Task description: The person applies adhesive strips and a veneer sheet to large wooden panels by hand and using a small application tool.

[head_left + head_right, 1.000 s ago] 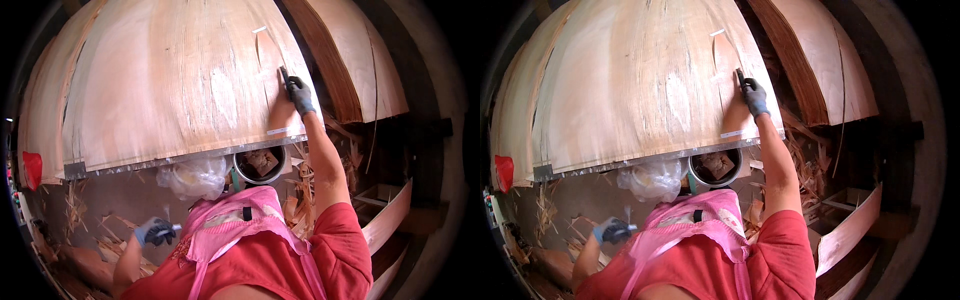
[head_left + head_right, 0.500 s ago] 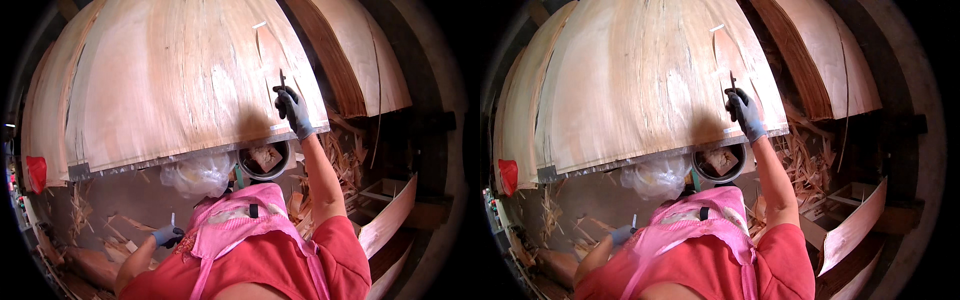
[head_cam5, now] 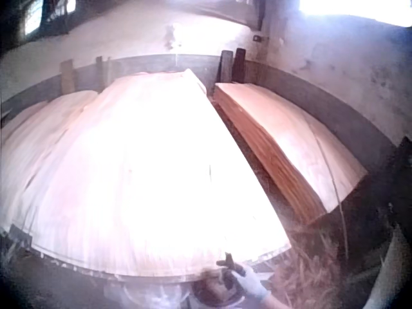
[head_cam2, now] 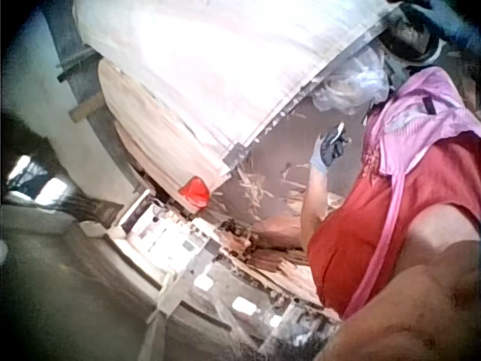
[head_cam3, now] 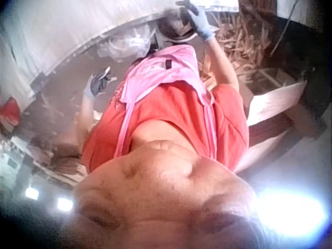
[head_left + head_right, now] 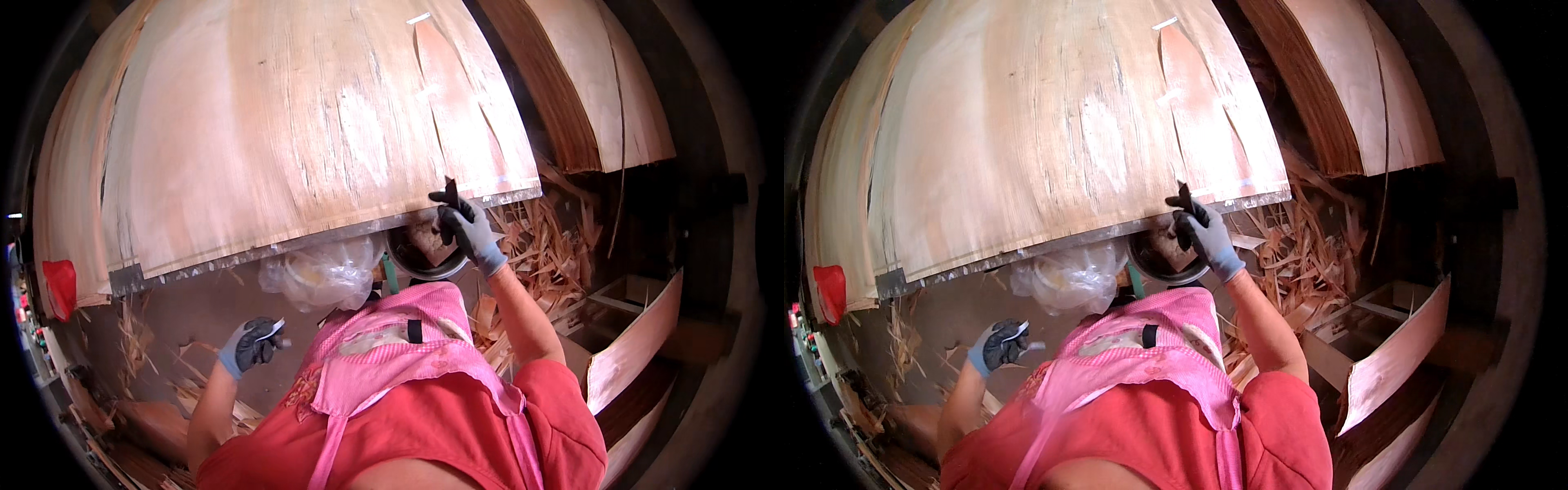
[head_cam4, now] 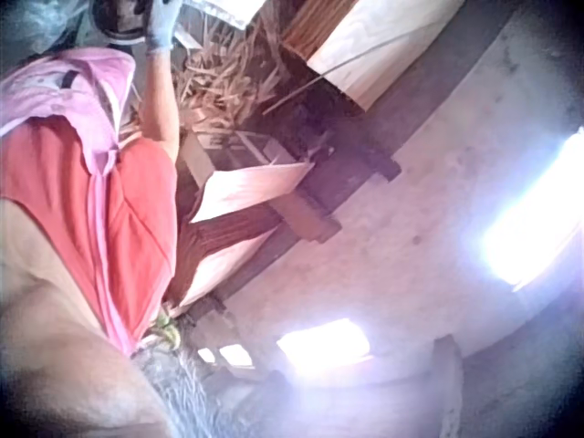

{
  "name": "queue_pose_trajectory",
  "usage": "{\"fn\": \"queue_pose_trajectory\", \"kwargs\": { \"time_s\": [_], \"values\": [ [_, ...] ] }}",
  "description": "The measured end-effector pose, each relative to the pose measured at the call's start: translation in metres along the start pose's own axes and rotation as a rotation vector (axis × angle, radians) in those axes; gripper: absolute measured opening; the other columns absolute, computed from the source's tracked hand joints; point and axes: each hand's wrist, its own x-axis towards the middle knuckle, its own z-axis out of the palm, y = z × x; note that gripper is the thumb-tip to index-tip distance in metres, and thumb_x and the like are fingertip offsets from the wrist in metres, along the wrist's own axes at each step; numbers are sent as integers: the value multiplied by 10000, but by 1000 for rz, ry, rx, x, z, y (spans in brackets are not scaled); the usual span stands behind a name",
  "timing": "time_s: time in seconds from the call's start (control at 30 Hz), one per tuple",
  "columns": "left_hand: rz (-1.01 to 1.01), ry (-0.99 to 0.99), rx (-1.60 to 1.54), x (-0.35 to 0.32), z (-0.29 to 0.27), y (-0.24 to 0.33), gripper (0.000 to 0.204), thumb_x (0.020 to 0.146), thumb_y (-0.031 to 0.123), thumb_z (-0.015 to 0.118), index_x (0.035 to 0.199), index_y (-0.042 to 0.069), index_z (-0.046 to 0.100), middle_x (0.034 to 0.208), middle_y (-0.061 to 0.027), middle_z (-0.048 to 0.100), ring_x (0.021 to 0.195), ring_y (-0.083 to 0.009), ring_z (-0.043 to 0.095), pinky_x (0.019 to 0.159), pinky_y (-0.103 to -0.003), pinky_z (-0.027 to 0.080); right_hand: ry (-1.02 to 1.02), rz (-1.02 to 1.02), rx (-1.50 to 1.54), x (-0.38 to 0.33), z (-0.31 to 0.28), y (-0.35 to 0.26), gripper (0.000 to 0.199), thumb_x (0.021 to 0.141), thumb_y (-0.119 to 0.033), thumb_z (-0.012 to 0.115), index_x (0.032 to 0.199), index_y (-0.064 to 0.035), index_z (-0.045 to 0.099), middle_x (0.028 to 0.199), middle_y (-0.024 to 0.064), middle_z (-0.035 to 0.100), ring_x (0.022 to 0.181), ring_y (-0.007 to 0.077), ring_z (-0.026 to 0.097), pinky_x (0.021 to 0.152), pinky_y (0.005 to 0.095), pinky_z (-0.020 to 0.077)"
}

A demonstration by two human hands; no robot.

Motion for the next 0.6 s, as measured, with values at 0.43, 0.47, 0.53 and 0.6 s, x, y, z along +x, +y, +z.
{"fn": "queue_pose_trajectory", "kwargs": {
  "time_s": [0.43, 0.47, 0.53, 0.6],
  "values": [
    [470, -68, 195, 126, 171, 193, 276, 933, 280, 647, 1065, 38, 658, 808, -104, 722, 451, -125, 596, 361, -223, 417, 396, -625, -865, 31, -6, -22, 448, 881, -1, 586, 1323, -46, 529, 1026, 170, 671, 896, 347, 658, 783, 370, 532],
    [473, -63, 267, 138, 182, 212, 264, 938, 272, 635, 1059, 40, 661, 812, -102, 724, 446, -127, 595, 358, -226, 414, 431, -727, -903, 42, -9, -21, 470, 873, -15, 603, 1334, -52, 519, 1054, 179, 658, 927, 384, 643, 787, 396, 533],
    [515, -63, 376, 163, 189, 240, 238, 945, 253, 612, 1047, 45, 667, 818, -97, 727, 435, -131, 590, 355, -234, 413, 451, -725, -1042, 60, -1, -42, 515, 852, -22, 612, 1354, -64, 504, 1067, 163, 627, 946, 364, 616, 780, 412, 523],
    [521, -60, 440, 191, 197, 259, 219, 948, 231, 597, 1036, 45, 671, 820, -91, 728, 425, -133, 582, 356, -244, 417, 474, -750, -1164, 81, -1, -55, 554, 833, -32, 620, 1370, -70, 489, 1074, 145, 602, 962, 342, 588, 783, 422, 510]
  ]
}}
